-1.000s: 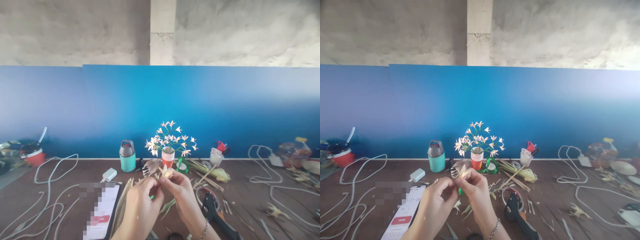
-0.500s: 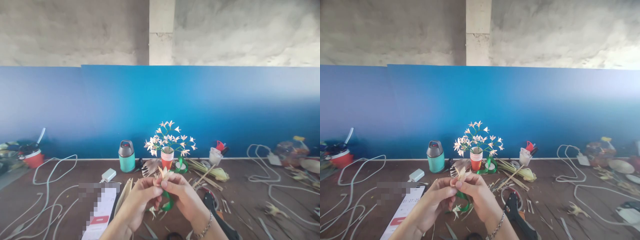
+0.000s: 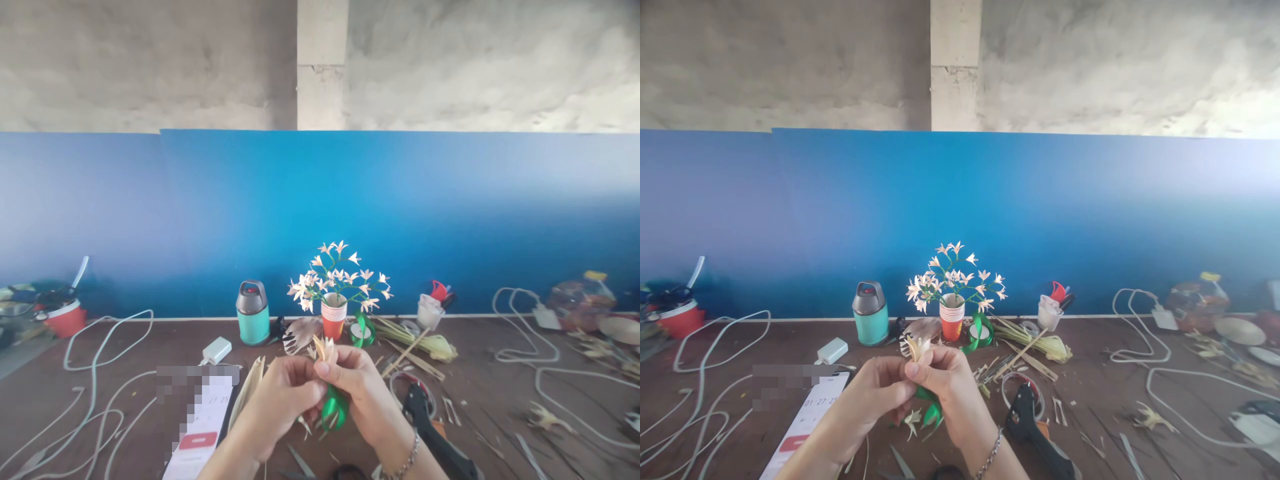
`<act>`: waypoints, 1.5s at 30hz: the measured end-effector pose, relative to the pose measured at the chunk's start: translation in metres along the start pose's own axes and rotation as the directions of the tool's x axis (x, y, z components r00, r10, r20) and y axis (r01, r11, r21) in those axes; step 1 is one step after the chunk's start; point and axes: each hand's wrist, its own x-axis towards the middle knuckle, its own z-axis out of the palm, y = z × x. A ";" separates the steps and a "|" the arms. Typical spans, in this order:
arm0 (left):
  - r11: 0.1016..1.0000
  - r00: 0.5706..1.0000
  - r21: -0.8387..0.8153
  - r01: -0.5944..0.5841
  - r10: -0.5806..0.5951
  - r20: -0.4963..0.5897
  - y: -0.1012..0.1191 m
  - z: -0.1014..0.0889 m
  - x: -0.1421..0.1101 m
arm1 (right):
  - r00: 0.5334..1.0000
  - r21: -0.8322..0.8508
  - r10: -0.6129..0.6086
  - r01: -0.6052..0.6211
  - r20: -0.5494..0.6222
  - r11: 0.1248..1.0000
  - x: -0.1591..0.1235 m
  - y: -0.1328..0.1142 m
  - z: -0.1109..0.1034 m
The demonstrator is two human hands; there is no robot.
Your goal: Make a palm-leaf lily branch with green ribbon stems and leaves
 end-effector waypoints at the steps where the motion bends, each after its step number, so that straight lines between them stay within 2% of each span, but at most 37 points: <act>1: 0.998 0.999 0.057 -0.022 0.024 -0.042 0.000 0.001 0.000 | 0.999 -0.020 -0.029 0.029 -0.031 0.999 0.001 0.000 0.000; 4: 0.960 0.972 0.266 -0.093 0.145 -0.185 -0.002 0.005 -0.002 | 0.986 -0.079 -0.127 0.119 -0.107 0.990 0.003 0.001 0.000; 6: 0.883 0.928 0.448 -0.139 0.274 -0.252 -0.005 0.008 -0.005 | 0.977 -0.100 -0.167 0.155 -0.133 0.983 0.005 0.003 -0.001; 8: 0.776 0.870 0.609 -0.166 0.406 -0.280 -0.007 0.009 -0.008 | 0.971 -0.127 -0.191 0.174 -0.142 0.977 0.006 0.005 -0.001; 10: 0.719 0.832 0.670 -0.183 0.476 -0.284 -0.008 0.010 -0.009 | 0.967 -0.160 -0.215 0.192 -0.140 0.968 0.007 0.006 -0.001; 12: 0.785 0.865 0.590 -0.189 0.418 -0.279 -0.007 0.010 -0.009 | 0.963 -0.191 -0.236 0.209 -0.130 0.959 0.005 0.004 -0.002; 14: 0.896 0.919 0.409 -0.170 0.294 -0.262 -0.005 0.009 -0.007 | 0.967 -0.235 -0.238 0.211 -0.093 0.949 0.003 -0.001 -0.002; 16: 0.964 0.948 0.224 -0.142 0.198 -0.251 -0.002 0.008 -0.004 | 0.974 -0.294 -0.225 0.204 -0.040 0.934 0.000 -0.008 -0.003; 20: 0.994 0.973 -0.037 -0.105 0.094 -0.212 0.001 0.007 -0.002 | 0.984 -0.332 -0.174 0.177 0.038 0.926 -0.004 -0.018 -0.003; 24: 0.986 0.993 -0.156 -0.055 0.037 -0.113 0.002 0.007 -0.004 | 0.989 -0.232 -0.122 0.138 0.081 0.963 -0.003 -0.016 -0.004; 29: 0.985 0.998 -0.171 0.008 -0.018 -0.057 0.004 0.008 -0.007 | 0.993 -0.158 -0.100 0.109 0.066 0.981 -0.003 -0.012 -0.005; 35: 0.997 0.999 -0.080 -0.006 0.002 -0.055 0.003 0.008 -0.006 | 0.994 -0.191 -0.113 0.113 0.012 0.975 -0.005 -0.012 -0.001; 41: 0.975 0.966 0.181 -0.125 0.161 -0.200 0.000 0.007 -0.004 | 0.978 -0.277 -0.205 0.186 -0.044 0.943 -0.003 -0.009 0.003; 45: 0.950 0.946 0.261 -0.171 0.232 -0.225 -0.005 0.011 -0.006 | 0.969 -0.376 -0.245 0.219 -0.022 0.900 -0.002 -0.007 0.003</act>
